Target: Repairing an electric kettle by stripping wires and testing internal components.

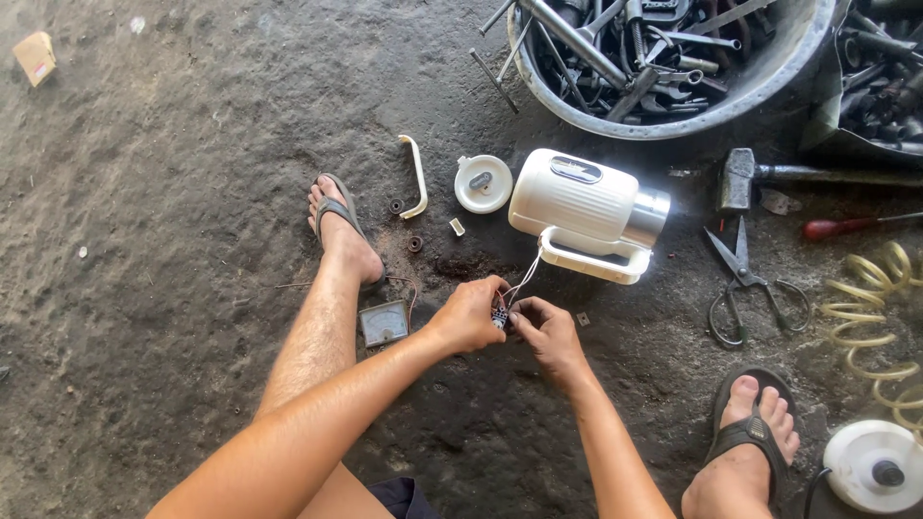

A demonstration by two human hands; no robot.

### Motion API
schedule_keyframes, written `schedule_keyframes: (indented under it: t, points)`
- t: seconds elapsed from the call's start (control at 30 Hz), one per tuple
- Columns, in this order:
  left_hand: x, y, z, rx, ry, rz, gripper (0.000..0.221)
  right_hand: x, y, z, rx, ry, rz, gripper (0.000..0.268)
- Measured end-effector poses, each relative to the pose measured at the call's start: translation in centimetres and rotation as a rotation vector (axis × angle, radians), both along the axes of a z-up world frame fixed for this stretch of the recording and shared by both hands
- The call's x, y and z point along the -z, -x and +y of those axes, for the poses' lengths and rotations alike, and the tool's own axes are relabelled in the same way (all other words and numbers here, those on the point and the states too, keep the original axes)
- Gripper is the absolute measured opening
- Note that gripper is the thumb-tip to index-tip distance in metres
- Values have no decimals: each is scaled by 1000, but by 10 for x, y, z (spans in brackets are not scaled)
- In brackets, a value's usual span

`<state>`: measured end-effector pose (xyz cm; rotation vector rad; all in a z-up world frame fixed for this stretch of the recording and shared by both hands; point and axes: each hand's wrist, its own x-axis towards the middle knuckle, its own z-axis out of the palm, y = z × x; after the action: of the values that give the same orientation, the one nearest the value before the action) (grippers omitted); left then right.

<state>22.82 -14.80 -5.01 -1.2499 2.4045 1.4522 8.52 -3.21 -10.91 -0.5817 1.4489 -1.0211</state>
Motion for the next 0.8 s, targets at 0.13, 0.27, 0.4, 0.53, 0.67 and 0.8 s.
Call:
schedule_keyframes:
  t: [0.13,0.27,0.4,0.53,0.67,0.8]
  points:
    - [15,-5,-6,-21,-75,-20,62,7,0,6,-17,132,47,16]
    - [16,-6,-10,-32,-182,-81,69,6,1,7,-82,154,227,17]
    - [15,-7,-12,-48,-206,-93,69,6,4,9,-89,162,195,18]
    - [12,-6,-13,-34,-186,-116,69,-4,9,9,-78,211,170,20]
    - [17,-8,-12,-35,-185,-104,69,-23,9,6,-87,321,336,25]
    - [24,-10,-11,-53,-235,-70,67,-33,7,5,-100,504,545,25]
